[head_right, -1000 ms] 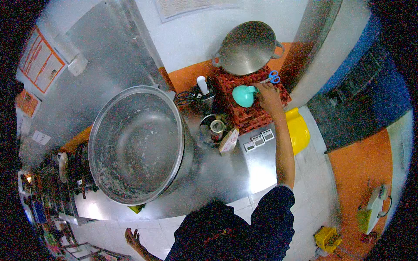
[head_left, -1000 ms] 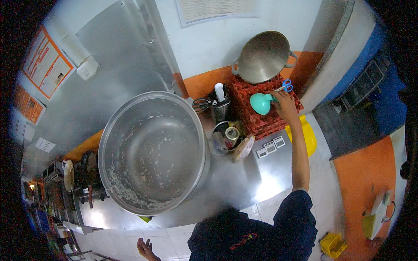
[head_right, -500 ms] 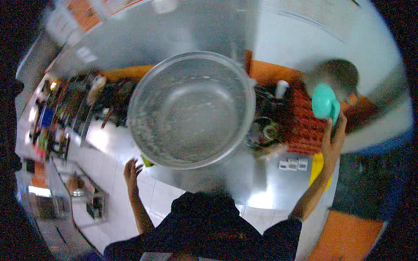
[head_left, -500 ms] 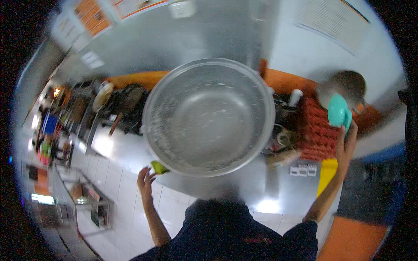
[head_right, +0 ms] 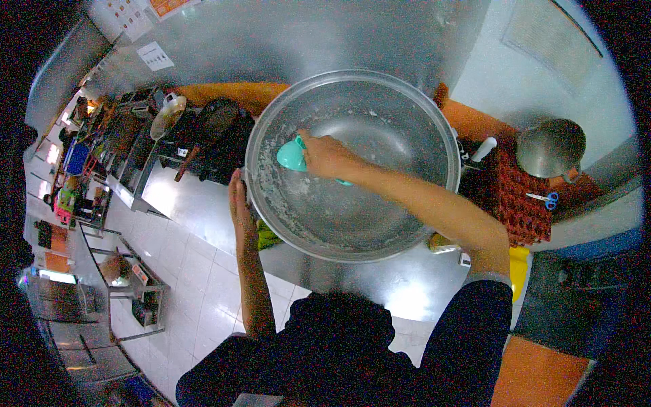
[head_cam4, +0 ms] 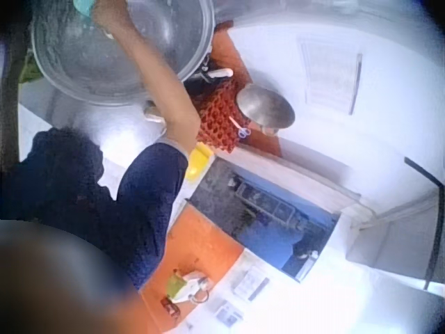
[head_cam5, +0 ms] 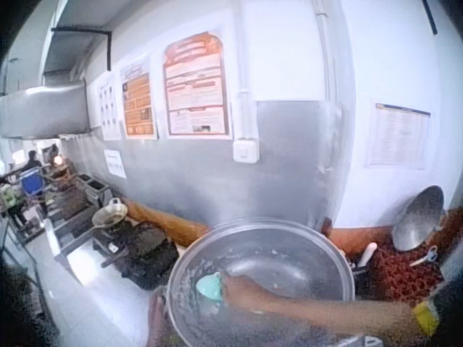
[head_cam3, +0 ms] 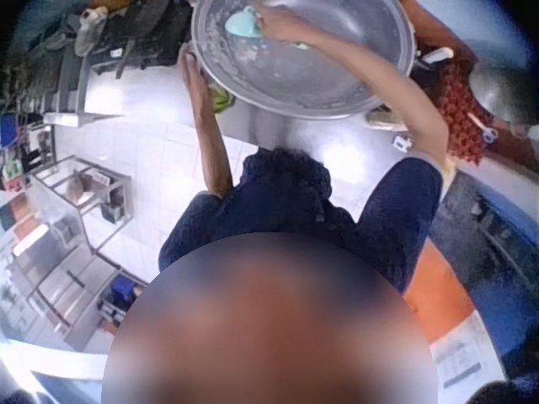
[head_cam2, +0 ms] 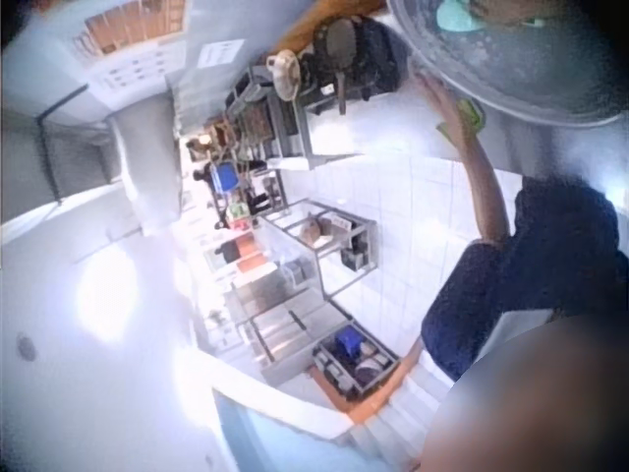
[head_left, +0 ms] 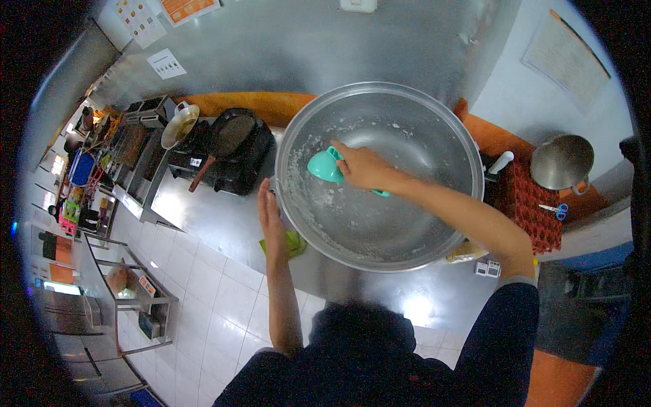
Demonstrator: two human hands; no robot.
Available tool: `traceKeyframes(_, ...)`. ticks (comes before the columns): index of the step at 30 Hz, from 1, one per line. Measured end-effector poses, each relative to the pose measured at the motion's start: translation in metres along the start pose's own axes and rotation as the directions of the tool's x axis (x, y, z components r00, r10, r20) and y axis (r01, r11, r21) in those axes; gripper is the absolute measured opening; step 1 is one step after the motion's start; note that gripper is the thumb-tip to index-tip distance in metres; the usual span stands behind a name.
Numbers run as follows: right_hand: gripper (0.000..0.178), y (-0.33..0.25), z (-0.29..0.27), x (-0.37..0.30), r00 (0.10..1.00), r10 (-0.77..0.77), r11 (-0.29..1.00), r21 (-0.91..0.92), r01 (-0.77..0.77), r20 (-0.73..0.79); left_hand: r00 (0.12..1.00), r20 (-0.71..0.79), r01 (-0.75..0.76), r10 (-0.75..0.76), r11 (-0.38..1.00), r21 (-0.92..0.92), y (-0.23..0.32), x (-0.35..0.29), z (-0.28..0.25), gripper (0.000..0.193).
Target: The person operates a deep fryer, stirs and lifts fried chicken pieces with a strainer and spatula, then transfers them into a metal tray. The person then carries a large bowl of rice and places it into a rice cooker.
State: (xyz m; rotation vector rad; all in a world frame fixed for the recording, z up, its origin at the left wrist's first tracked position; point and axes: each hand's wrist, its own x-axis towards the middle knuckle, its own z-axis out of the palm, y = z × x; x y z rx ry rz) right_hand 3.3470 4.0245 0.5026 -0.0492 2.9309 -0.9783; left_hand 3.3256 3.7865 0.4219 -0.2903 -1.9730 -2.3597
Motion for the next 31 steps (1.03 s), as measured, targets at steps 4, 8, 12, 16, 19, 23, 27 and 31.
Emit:
traceKeyframes(4,0.052,-0.003,0.023,0.037,0.981,-0.087,0.967,-0.253,0.041,-0.174,0.994,0.036,-0.107,0.104,0.988,0.11,-0.009,-0.003,0.003,0.049)
traceKeyframes(8,0.053,-0.004,0.031,0.053,0.977,-0.086,0.99,-0.125,0.062,-0.197,0.987,0.04,-0.16,0.155,0.957,0.24,-0.013,0.002,0.004,0.046)
traceKeyframes(12,0.054,-0.017,0.035,0.048,0.98,-0.031,0.997,-0.076,0.016,-0.194,0.988,0.051,-0.156,0.149,0.97,0.189,-0.007,0.003,0.008,0.044)
traceKeyframes(16,0.061,-0.024,0.047,0.04,0.982,0.055,0.998,0.002,-0.056,-0.18,0.991,0.095,-0.104,0.09,0.983,0.154,0.0,0.002,0.008,0.043)
traceKeyframes(19,0.07,-0.019,0.07,0.034,0.982,0.022,0.992,-0.115,-0.044,-0.188,0.991,0.086,-0.111,0.1,0.984,0.139,0.001,0.005,0.014,0.043)
traceKeyframes(23,0.078,-0.003,0.112,0.031,0.996,0.083,0.976,-0.2,-0.089,-0.04,0.998,0.069,0.008,-0.008,1.0,-0.003,0.001,0.002,0.017,0.042)
traceKeyframes(27,0.084,0.008,0.119,0.029,0.996,0.004,0.968,-0.249,0.02,0.095,0.996,0.041,-0.085,0.081,0.991,0.106,0.0,0.001,0.017,0.044)
traceKeyframes(31,0.088,-0.001,0.07,0.045,0.999,0.029,0.985,-0.17,-0.024,0.029,0.999,0.041,-0.014,0.017,0.996,-0.086,0.003,0.014,0.002,0.054)
